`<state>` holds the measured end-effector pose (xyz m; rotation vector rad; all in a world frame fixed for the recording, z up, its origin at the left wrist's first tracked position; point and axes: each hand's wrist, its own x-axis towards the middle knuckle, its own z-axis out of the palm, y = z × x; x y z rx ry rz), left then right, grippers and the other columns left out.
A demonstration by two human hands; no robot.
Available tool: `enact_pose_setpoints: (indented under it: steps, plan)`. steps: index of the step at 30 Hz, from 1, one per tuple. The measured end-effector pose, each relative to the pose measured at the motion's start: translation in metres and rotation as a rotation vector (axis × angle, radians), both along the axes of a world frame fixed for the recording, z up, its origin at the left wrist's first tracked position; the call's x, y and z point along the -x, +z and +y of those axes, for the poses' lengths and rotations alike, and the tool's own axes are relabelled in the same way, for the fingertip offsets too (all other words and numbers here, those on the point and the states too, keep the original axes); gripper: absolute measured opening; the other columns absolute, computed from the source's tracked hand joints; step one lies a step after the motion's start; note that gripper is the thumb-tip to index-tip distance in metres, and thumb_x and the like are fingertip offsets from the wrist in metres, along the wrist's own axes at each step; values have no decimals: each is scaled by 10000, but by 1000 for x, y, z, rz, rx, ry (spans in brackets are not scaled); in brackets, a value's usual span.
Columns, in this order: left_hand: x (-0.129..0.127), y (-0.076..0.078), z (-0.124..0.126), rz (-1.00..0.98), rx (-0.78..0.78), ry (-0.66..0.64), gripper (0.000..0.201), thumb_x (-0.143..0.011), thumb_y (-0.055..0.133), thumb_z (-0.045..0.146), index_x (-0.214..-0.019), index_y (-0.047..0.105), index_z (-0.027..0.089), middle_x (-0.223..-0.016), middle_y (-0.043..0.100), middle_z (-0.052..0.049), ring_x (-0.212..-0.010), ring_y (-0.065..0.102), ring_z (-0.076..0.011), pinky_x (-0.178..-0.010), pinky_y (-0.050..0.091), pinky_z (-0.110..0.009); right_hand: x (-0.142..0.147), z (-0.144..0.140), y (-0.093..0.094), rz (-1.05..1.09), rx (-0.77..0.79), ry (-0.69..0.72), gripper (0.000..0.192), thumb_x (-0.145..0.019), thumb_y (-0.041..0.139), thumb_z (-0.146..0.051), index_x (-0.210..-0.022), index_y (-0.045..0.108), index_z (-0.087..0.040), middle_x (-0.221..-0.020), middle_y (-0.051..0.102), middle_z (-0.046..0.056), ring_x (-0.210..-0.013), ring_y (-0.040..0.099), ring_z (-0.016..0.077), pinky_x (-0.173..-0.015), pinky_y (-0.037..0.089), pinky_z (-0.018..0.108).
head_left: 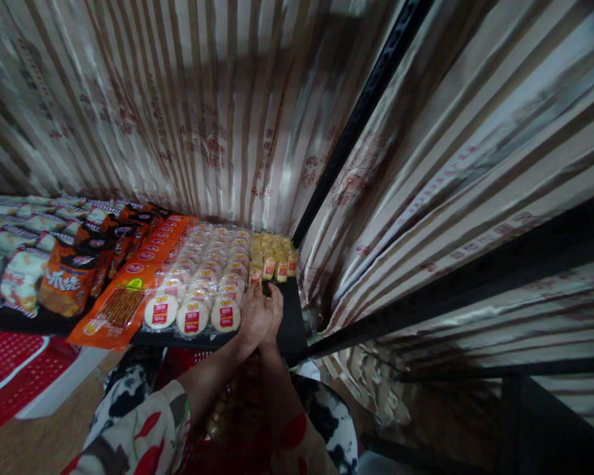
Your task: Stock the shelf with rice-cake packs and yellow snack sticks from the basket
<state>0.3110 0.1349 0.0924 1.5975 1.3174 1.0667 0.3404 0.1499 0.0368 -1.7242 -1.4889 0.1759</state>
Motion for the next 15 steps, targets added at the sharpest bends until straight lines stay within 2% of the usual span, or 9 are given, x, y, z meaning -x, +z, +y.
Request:
enact_pose_setpoints:
  steps: [4,7,11,15]
  plan:
    - [18,16,2,26,-38,-15,413,-867,381,286,-1246,532,215,-1265,558,-108,-1309,381,-327,-1092,319,-551,-13,7,3,28,-16,-121,559,-789,323,-107,-1330,441,-180,-1284,522,110,-1225,441,205,-1019,363,378]
    - [26,21,7,57,-61,-33,376,-871,390,297,-1188,571,206,-1267,570,-110,-1305,401,-285,-1097,330,-502,-25,16,3,19,-10,-149,586,-776,338,-127,-1358,400,-148,-1392,427,139,-1304,353,234,-1055,320,437]
    - [25,23,11,158,72,15,417,-874,367,296,-1192,573,122,-1324,525,-168,-1300,410,-304,-1115,295,-507,-35,26,-2,-39,14,-120,595,-784,327,-142,-1376,381,-136,-1426,405,135,-1342,302,229,-1085,287,446]
    - [24,24,4,237,137,6,455,-878,325,248,-1224,549,55,-1364,484,-186,-1308,406,-277,-1134,288,-433,-34,30,-4,-100,45,-57,586,-791,293,-128,-1366,399,-88,-1417,425,142,-1360,276,206,-1100,278,424]
